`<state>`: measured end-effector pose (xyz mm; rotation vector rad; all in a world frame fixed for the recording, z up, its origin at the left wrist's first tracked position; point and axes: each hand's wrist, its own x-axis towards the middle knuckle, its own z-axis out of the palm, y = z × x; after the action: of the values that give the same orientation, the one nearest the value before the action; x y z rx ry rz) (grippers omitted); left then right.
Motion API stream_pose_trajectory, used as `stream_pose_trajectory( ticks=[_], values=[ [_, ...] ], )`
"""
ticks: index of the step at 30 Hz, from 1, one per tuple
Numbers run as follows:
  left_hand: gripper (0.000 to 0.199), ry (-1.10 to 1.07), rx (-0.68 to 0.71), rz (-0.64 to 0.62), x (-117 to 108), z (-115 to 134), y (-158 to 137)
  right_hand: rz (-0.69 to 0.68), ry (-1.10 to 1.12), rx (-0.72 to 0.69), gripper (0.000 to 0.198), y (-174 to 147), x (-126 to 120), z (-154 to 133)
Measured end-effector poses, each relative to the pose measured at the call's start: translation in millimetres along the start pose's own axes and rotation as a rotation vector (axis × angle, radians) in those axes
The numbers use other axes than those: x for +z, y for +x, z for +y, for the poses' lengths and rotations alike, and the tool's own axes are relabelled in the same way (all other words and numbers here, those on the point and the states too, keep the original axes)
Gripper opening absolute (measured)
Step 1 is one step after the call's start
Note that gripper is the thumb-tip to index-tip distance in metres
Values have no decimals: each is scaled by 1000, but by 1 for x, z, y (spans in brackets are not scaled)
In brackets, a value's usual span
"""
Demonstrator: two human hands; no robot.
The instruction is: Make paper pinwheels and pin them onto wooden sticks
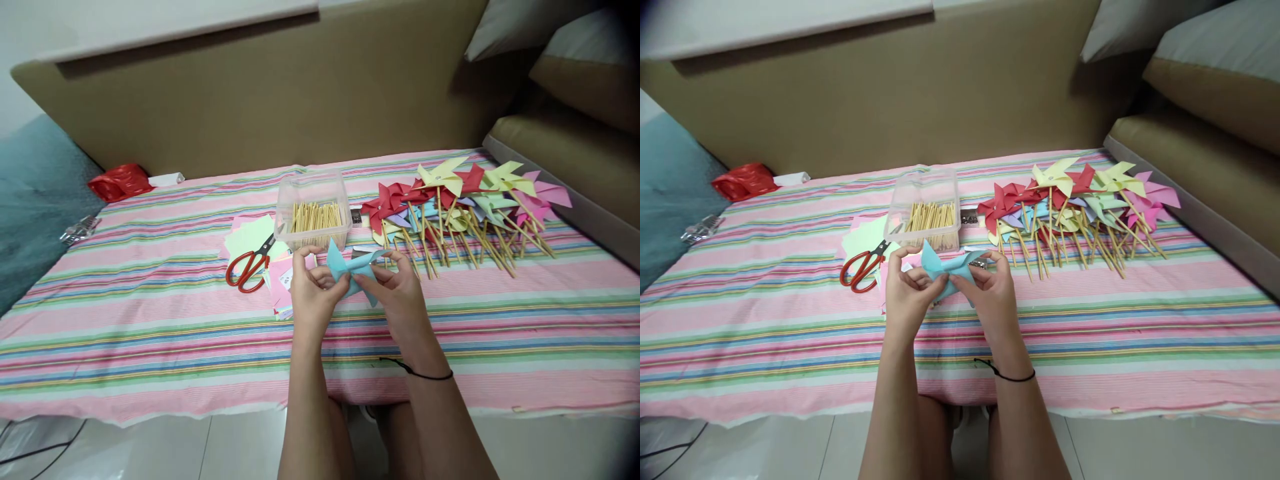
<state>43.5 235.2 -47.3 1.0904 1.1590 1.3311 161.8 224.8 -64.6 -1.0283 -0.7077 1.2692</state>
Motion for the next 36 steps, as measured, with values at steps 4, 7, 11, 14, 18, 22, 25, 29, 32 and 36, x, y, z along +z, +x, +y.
stream_pose_trajectory(
  ticks=[4,7,11,14,18,22,25,29,32,36],
  values=[
    [50,37,2,9,1,1,-2,-21,-48,-51,57,-1,-2,-1],
    [49,68,5,19,0,2,-2,-10,-72,-59,58,-1,-4,0],
    [41,92,4,9,-1,1,-2,19,-90,-55,58,-1,-5,-1],
    [38,85,10,1,-1,0,-1,11,-88,-70,58,-1,-4,-1],
    [41,38,26,-3,-1,-3,1,10,-89,-65,60,-1,-5,0],
    [42,3,19,5,-1,-3,1,5,-91,-51,59,0,-7,0],
    [44,-7,19,21,0,-2,0,13,-90,-35,58,0,-6,-1],
    [43,22,25,36,1,-1,-1,39,-75,-4,56,1,-6,-1],
    [43,33,31,28,2,-1,-1,65,-60,8,56,2,-7,1],
    [43,41,38,17,3,-1,-1,104,-33,9,57,2,-6,1]
  ],
)
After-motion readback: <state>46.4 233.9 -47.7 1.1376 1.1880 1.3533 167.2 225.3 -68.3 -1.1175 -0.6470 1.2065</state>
